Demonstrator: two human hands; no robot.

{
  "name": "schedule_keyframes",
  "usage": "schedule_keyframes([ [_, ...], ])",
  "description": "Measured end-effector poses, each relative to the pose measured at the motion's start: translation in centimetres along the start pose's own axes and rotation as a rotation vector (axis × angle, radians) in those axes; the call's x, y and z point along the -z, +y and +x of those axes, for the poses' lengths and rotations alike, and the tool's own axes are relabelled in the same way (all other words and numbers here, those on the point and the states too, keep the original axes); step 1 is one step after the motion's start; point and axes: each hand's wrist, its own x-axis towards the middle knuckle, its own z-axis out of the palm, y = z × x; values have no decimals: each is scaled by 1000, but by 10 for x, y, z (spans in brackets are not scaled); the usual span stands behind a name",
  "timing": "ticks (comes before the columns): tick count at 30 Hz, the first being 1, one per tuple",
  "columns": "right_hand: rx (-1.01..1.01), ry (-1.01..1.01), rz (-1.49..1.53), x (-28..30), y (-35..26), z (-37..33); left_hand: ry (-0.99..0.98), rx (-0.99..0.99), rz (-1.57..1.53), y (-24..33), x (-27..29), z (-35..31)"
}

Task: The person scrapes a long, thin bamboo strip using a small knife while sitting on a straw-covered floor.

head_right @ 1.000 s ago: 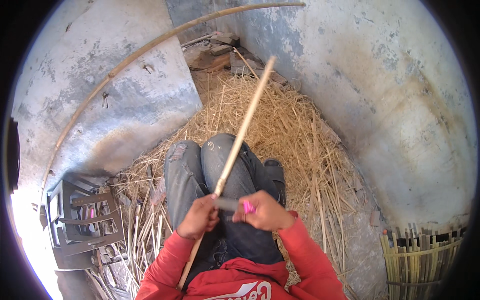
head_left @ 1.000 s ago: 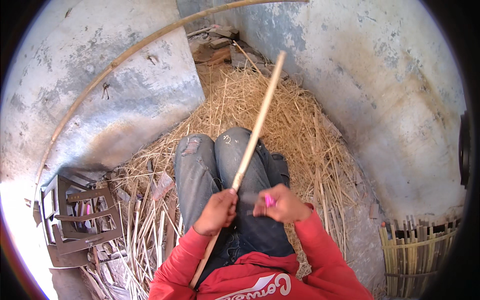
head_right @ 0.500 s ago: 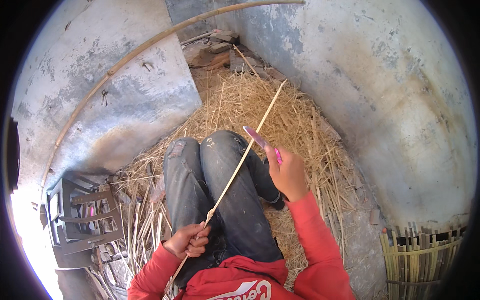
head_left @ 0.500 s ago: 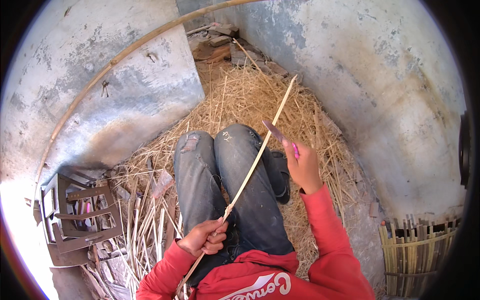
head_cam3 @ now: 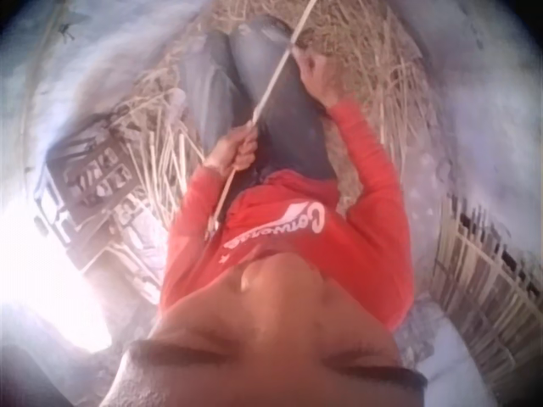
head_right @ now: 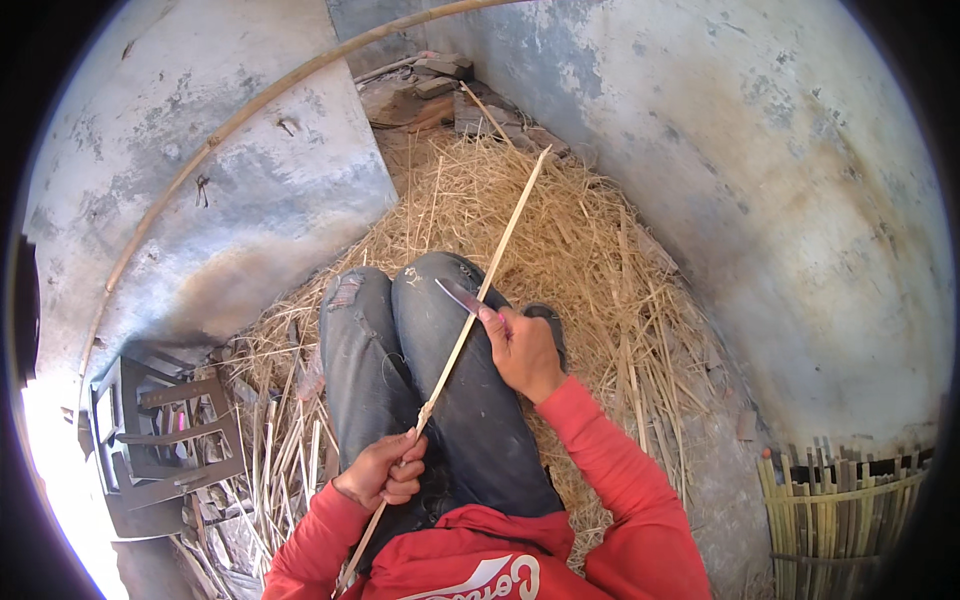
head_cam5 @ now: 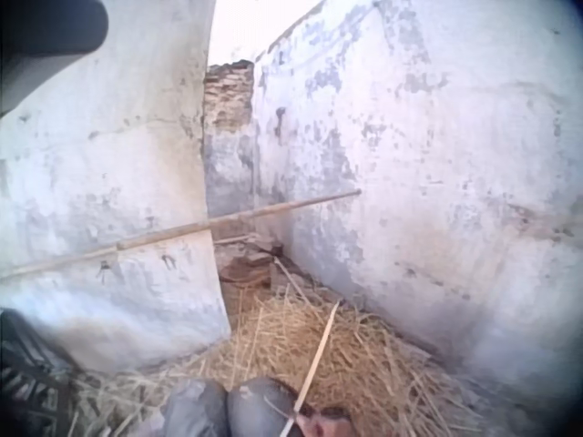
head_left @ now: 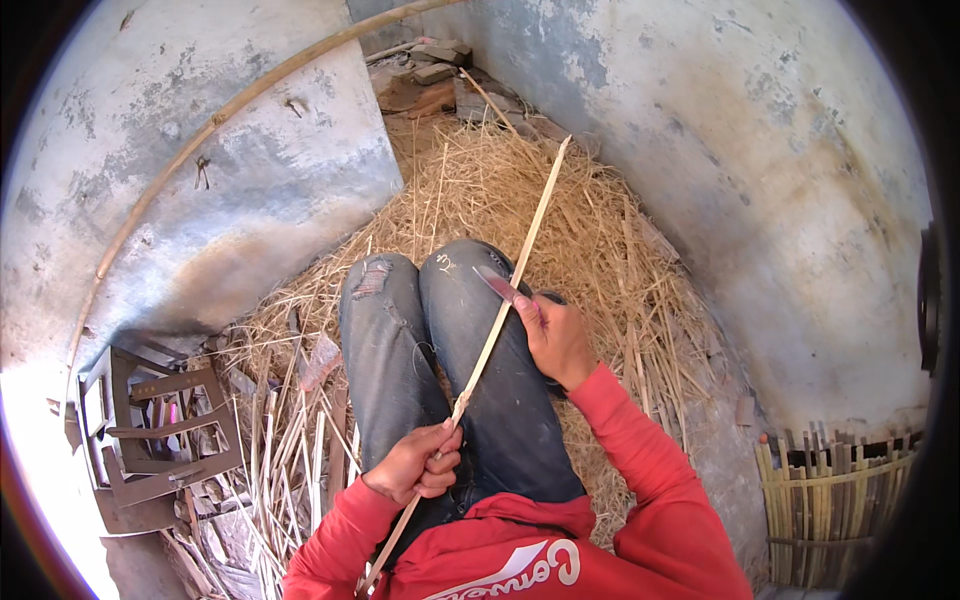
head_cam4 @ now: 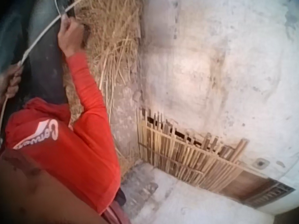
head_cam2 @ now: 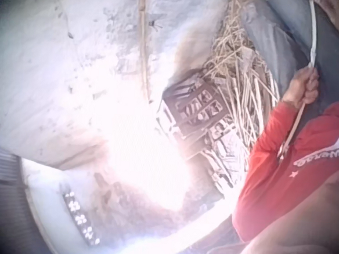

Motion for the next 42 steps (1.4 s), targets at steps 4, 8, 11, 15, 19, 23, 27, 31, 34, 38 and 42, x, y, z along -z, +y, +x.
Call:
schedule_keyframes([
  [4,-7,-141,88,1,-10,-26,-7,-17,29,14,-6,17],
  [8,32,-214,71,6,-14,-35,-23,-41,52,38,-18,44],
  [11,-48,-285,176,12,-7,-34,-14,-33,82,42,-23,47],
  [15,-317,-497,559,26,7,-24,47,-91,191,34,-28,45],
  [19,-306,-187,601,19,14,-17,112,-157,291,27,-31,46],
  [23,-194,37,354,11,15,-2,144,-186,325,22,-29,41],
  [27,-225,29,300,13,14,7,124,-157,280,21,-23,39],
  [31,-154,-48,226,11,-4,-4,-49,-9,47,32,-11,35],
  [34,-134,-20,188,7,1,-4,-211,128,-224,34,8,39],
  [38,-119,148,44,10,13,20,-346,201,-420,31,20,44],
  [42,-91,149,-119,10,22,31,-417,236,-475,30,23,48],
])
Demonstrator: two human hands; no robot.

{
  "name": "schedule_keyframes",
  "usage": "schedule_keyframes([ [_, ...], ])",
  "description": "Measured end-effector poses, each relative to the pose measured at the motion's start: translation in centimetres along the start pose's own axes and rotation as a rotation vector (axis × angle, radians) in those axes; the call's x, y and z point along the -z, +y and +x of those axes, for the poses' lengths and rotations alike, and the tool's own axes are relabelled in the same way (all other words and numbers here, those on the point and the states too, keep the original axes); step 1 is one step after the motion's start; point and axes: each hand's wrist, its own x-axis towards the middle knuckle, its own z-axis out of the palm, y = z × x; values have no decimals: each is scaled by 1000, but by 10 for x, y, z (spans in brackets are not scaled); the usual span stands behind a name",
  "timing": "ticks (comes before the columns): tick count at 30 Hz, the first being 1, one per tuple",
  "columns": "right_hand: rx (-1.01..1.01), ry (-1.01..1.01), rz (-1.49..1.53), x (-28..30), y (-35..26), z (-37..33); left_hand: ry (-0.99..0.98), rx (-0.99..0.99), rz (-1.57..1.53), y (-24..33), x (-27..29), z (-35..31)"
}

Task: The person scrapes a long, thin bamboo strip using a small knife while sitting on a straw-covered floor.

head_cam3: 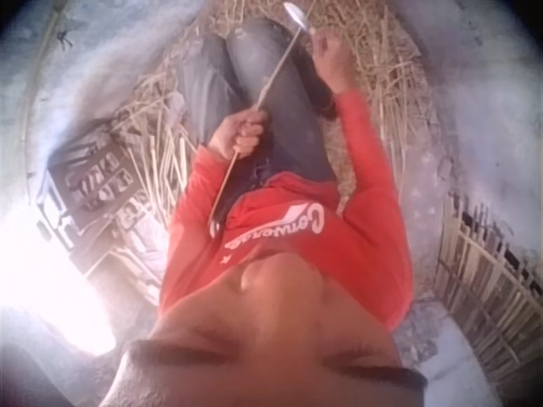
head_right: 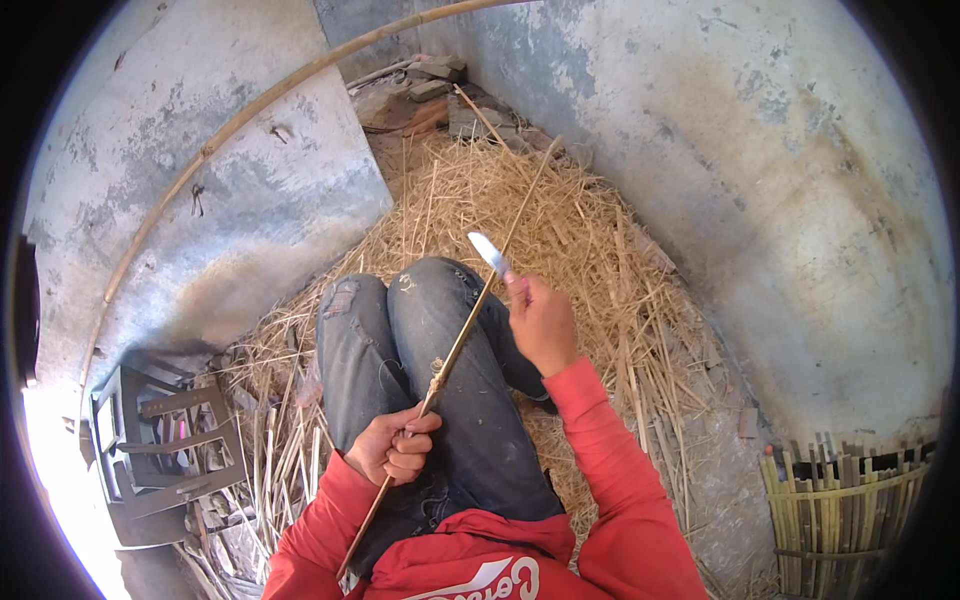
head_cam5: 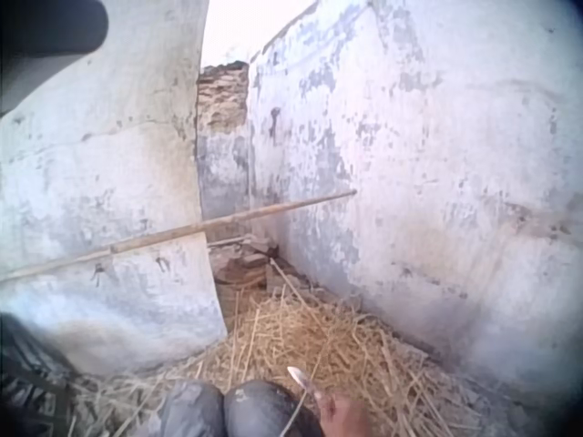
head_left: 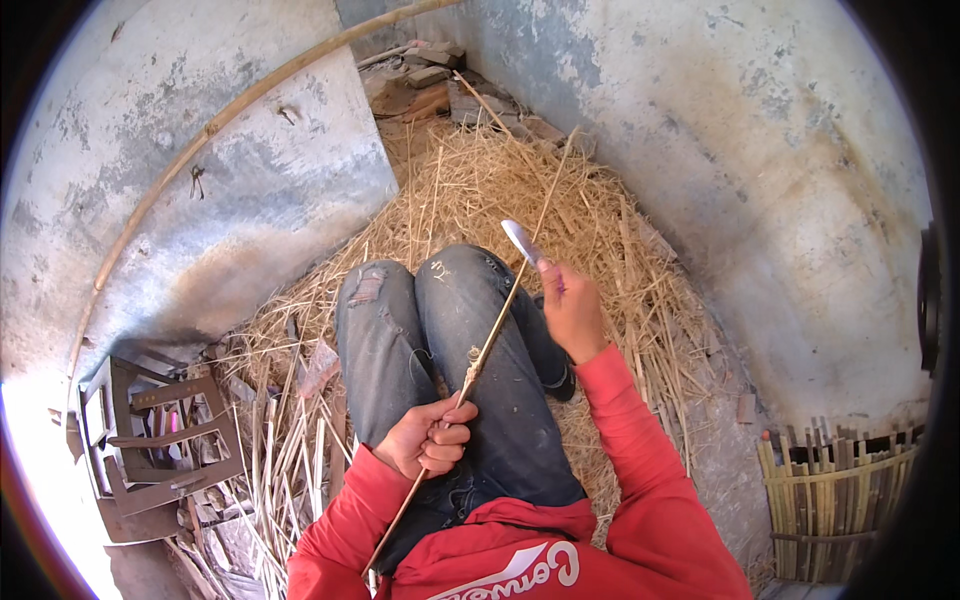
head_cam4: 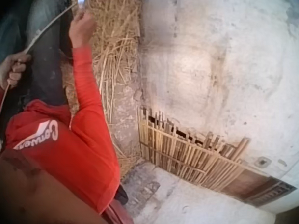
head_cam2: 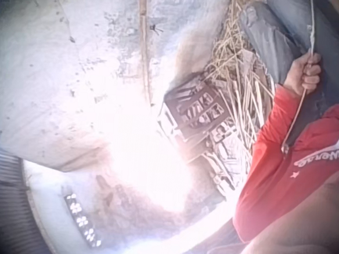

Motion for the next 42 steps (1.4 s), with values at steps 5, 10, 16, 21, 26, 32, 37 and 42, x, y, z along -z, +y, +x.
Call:
schedule_keyframes([
  [5,123,-150,63,-6,-28,-35,3,-6,11,2,-2,1],
  [10,187,-298,57,6,-43,-68,98,-53,124,4,-7,1],
  [16,131,-182,216,8,-30,-49,73,-34,102,6,-10,8],
  [21,116,89,-26,5,25,28,113,-13,130,-6,0,-3],
  [26,168,60,-120,8,19,53,264,-55,272,-21,6,-28],
  [32,254,-133,-89,6,1,15,310,-98,331,-25,0,-28],
  [37,230,-211,-26,1,-18,-23,289,-99,287,-21,-3,-15],
  [42,220,-223,-25,7,-24,-29,253,-95,261,-20,-10,-9],
])
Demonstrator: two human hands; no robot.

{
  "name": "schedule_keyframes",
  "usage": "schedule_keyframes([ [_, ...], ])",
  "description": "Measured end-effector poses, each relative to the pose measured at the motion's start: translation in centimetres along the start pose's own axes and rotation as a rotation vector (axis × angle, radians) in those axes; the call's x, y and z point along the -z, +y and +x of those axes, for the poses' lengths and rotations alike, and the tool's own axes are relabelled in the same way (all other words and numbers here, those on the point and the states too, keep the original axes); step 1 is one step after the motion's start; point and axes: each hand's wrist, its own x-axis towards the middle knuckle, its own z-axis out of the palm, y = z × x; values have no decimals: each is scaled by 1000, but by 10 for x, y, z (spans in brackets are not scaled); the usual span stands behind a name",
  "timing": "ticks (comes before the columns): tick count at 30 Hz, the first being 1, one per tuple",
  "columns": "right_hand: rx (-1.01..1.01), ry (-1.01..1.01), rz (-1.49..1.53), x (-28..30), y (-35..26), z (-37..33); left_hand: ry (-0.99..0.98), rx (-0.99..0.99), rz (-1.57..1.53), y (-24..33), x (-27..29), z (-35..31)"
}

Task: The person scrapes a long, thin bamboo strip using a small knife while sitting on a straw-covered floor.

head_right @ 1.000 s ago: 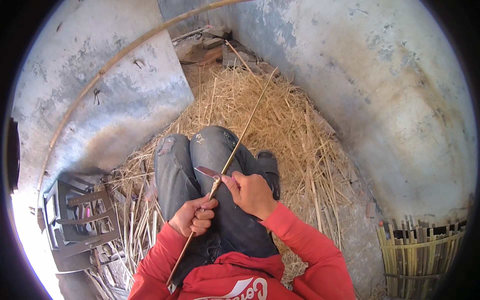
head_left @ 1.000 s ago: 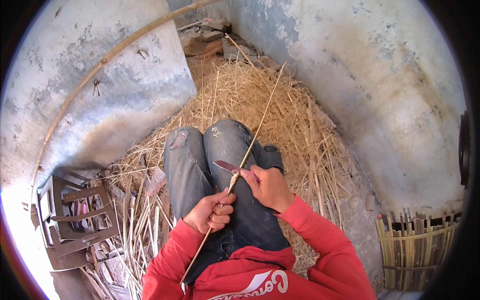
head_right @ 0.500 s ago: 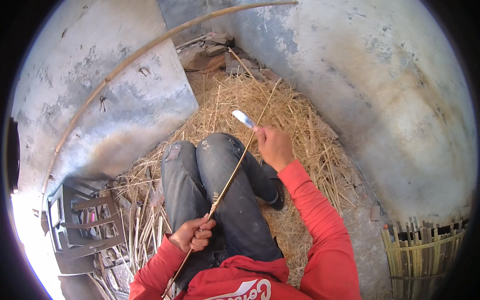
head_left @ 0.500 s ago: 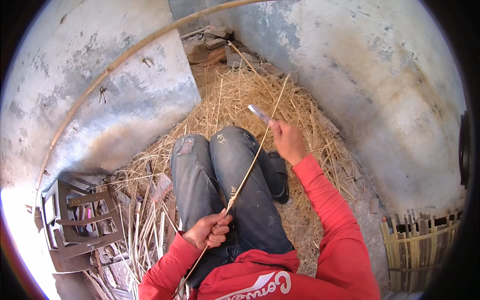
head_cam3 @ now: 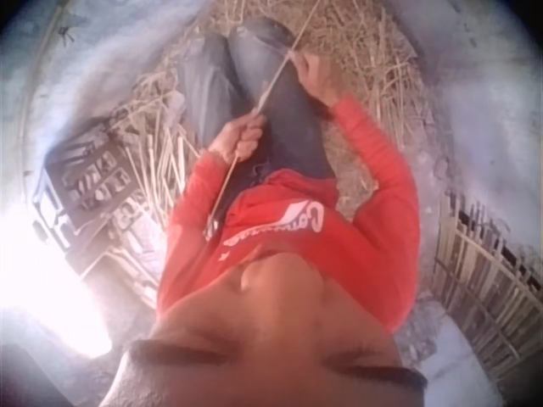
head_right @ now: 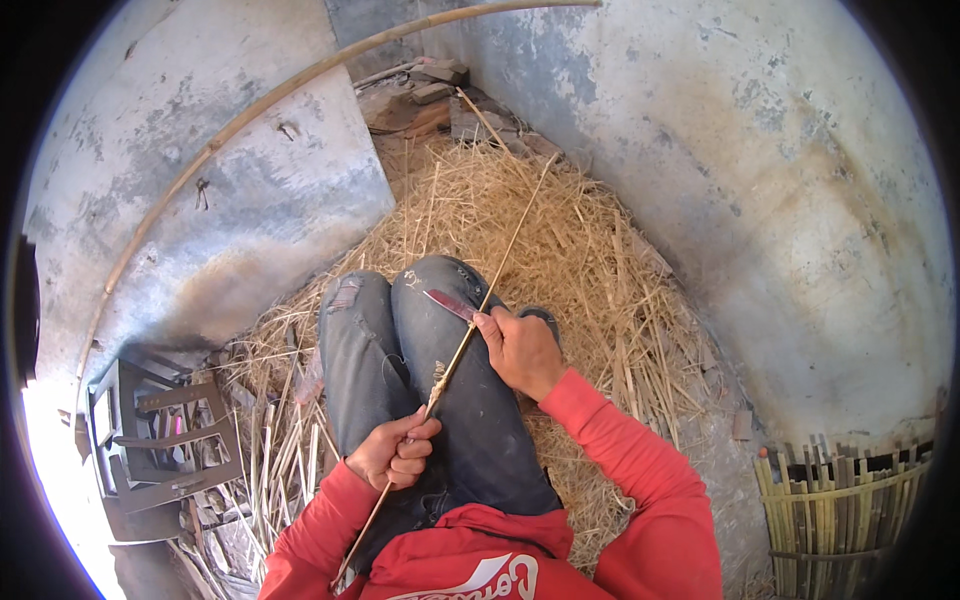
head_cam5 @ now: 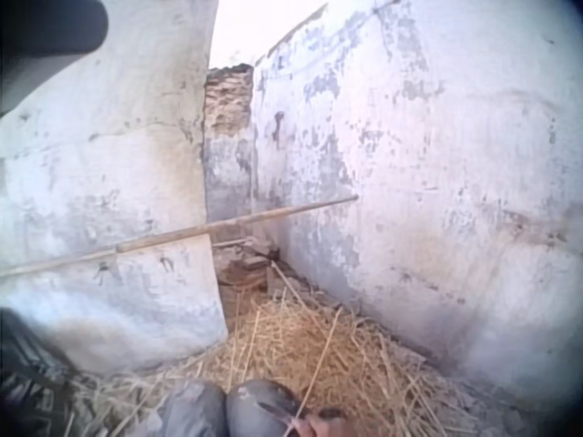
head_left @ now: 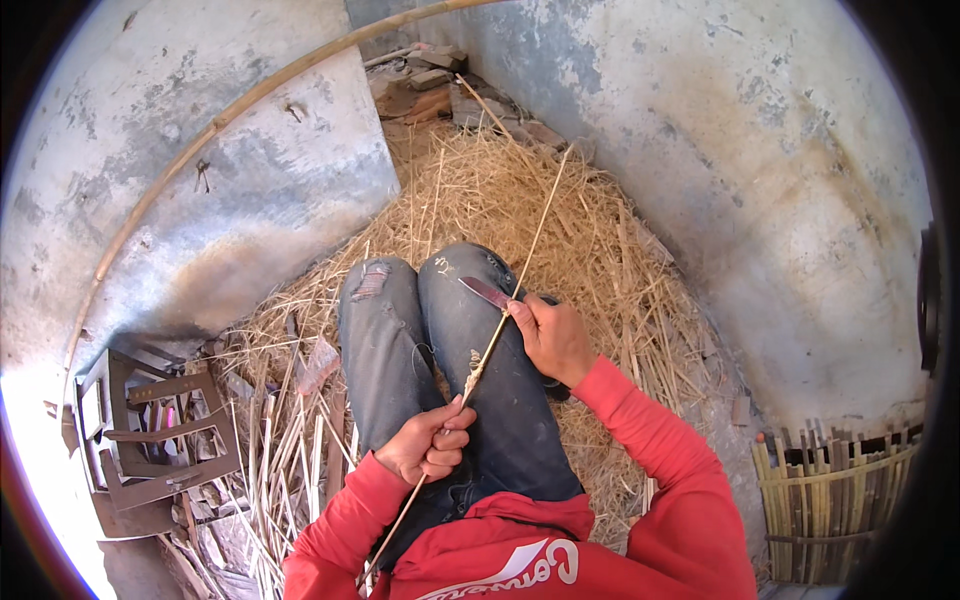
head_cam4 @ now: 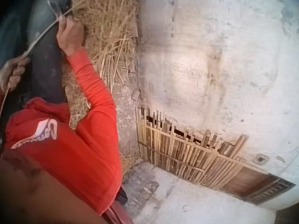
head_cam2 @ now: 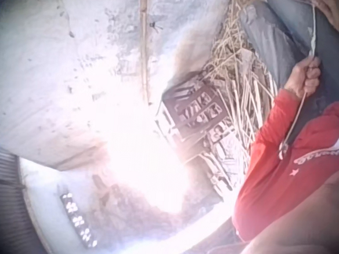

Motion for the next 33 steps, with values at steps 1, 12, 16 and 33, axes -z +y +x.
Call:
schedule_keyframes([
  [1,4,3,22,0,0,0,-15,4,-23,0,2,2],
  [12,-15,-177,182,-3,-19,-30,-67,-16,-53,17,-4,27],
  [16,-120,-314,440,0,-13,-25,-51,-39,3,16,-10,26],
  [33,-144,-249,423,28,-42,-24,394,-406,629,-12,-45,29],
])
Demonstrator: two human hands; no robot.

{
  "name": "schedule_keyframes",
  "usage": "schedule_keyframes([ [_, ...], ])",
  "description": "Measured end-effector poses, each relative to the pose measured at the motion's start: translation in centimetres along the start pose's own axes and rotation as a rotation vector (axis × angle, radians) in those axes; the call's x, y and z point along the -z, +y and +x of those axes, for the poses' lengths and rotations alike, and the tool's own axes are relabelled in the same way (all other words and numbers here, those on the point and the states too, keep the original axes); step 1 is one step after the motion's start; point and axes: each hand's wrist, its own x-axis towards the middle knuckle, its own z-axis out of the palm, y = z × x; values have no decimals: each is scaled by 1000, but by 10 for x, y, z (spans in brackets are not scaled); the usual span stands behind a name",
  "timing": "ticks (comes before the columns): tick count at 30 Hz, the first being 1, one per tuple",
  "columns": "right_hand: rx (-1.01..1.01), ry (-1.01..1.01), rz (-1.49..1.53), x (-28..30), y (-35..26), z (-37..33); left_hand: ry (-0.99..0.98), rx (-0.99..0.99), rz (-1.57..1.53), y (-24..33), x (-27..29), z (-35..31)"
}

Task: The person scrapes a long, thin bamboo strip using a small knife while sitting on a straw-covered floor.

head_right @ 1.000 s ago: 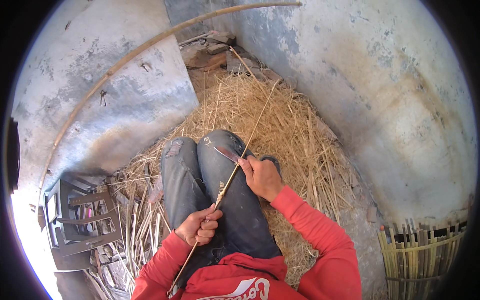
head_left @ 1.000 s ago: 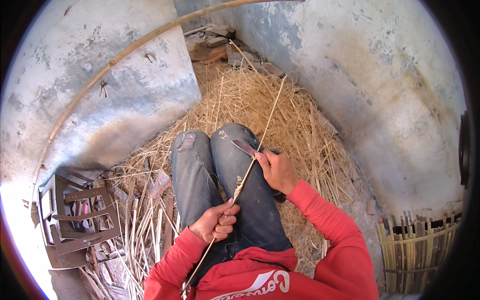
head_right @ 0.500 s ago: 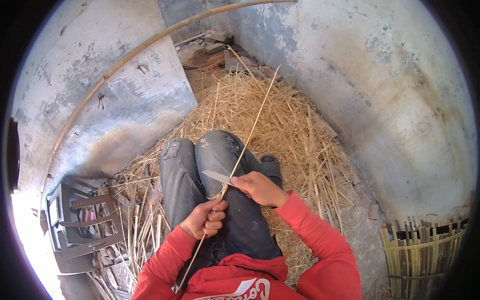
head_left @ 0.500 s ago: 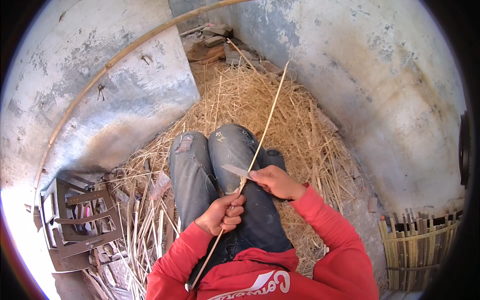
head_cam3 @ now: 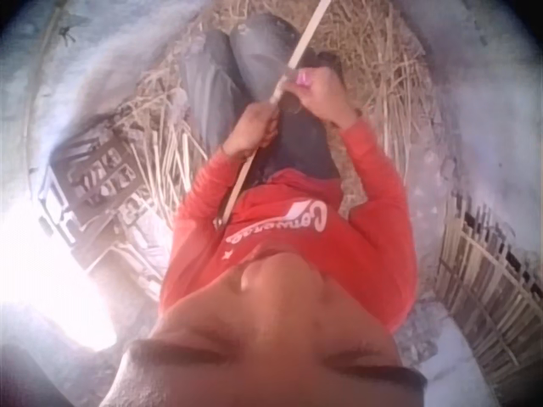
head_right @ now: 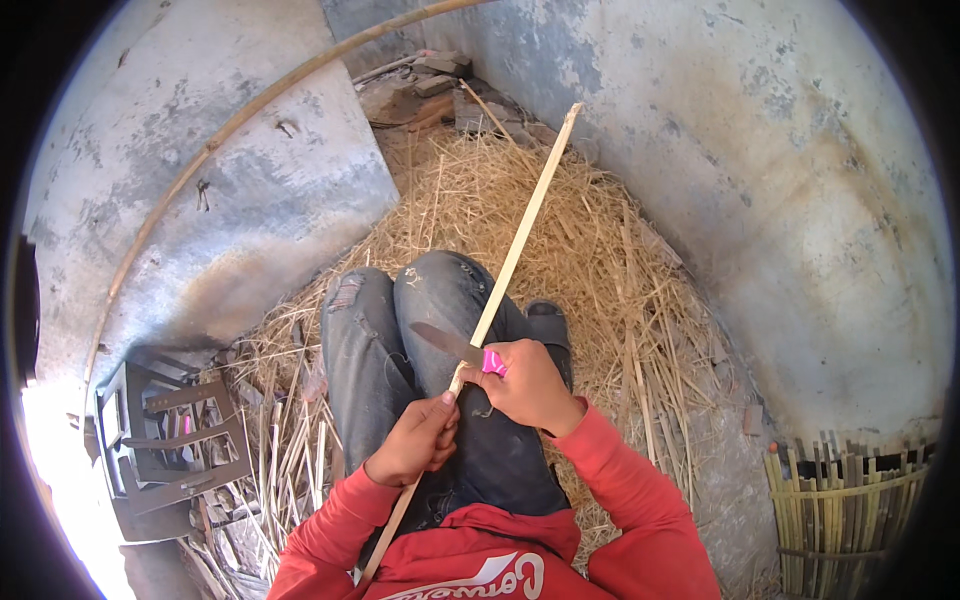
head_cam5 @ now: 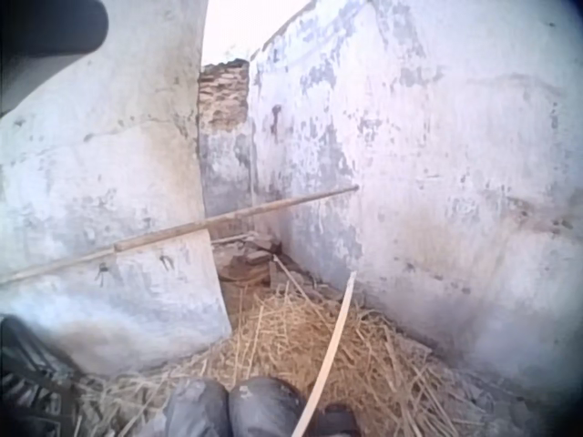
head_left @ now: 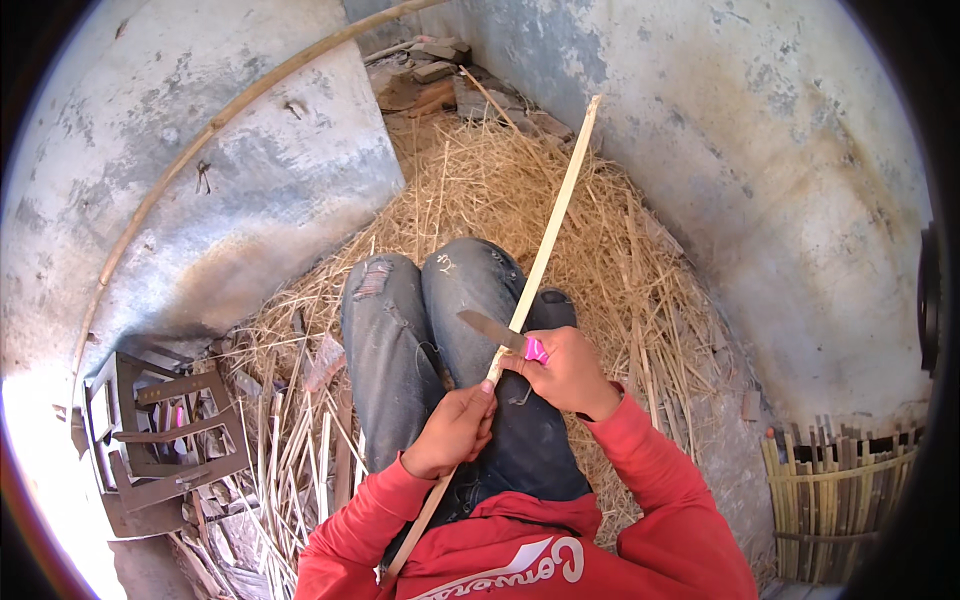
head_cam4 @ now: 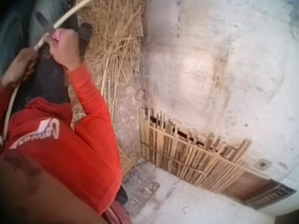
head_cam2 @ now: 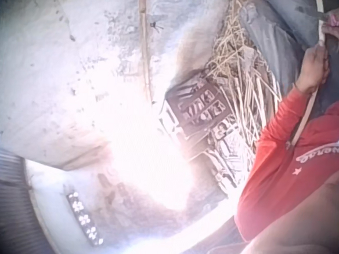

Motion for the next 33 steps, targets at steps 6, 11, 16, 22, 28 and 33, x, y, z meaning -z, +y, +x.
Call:
schedule_keyframes([
  [6,38,101,28,-18,0,-16,23,27,-80,3,6,5],
  [11,-7,228,91,-9,4,-27,9,33,-164,10,21,8],
  [16,84,684,-200,34,11,4,35,3,-41,5,15,6],
  [22,-86,237,-110,4,0,0,77,-59,109,3,8,3],
  [28,-27,296,9,-19,17,16,-101,72,-176,3,24,2],
  [33,-38,389,58,-20,38,34,-371,276,-576,-1,48,2],
])
